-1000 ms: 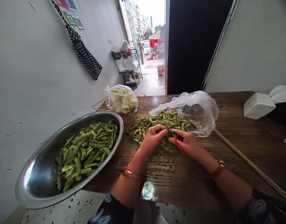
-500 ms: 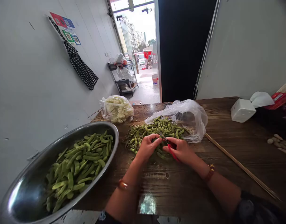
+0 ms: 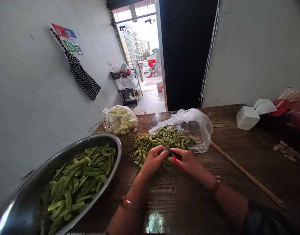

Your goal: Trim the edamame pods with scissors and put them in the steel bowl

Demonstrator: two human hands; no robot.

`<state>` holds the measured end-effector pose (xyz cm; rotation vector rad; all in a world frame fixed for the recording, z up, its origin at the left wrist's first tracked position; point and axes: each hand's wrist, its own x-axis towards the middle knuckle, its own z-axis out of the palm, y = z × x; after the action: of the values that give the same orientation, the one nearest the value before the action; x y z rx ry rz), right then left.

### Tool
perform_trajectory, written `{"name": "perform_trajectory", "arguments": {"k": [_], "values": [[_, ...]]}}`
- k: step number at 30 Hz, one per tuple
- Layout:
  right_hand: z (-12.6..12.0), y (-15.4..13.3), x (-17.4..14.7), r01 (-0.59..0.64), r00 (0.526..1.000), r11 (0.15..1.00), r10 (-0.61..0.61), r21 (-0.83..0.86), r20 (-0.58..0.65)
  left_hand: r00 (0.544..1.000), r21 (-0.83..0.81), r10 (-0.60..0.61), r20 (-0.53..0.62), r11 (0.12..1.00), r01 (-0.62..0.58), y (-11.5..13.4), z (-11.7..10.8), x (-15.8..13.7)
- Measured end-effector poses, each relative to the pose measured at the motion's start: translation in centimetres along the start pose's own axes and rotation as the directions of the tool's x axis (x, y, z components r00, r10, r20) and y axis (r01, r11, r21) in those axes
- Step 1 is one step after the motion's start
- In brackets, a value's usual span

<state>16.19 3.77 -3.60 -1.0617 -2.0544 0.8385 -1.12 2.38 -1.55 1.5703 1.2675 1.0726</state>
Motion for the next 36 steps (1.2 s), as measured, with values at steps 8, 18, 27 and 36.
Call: {"name": "perform_trajectory", "arguments": {"k": [8, 18, 27, 36], "values": [[-0.1, 0.4, -0.1, -0.071, 0.997, 0.987, 0.075, 0.145, -0.024, 0.978, -0.514, -0.197, -0.070, 0.848, 0.134, -0.7, 0.0, 0.1], [-0.2, 0.0, -0.4, -0.124, 0.992, 0.983, 0.126, 0.133, -0.003, 0.969, -0.686, -0.202, -0.145, 0.726, 0.048, -0.7, -0.5, 0.2], [-0.2, 0.0, -0.5, -0.089, 0.994, 0.986, 0.096, 0.143, -0.043, 0.985, -0.610, -0.155, -0.081, 0.789, 0.074, -0.5, 0.5, -0.1], [-0.3, -0.1, -0.5, -0.086, 0.996, 0.982, 0.089, 0.168, -0.010, 0.977, -0.646, -0.189, -0.098, 0.759, 0.082, -0.3, 0.5, 0.0]]}}
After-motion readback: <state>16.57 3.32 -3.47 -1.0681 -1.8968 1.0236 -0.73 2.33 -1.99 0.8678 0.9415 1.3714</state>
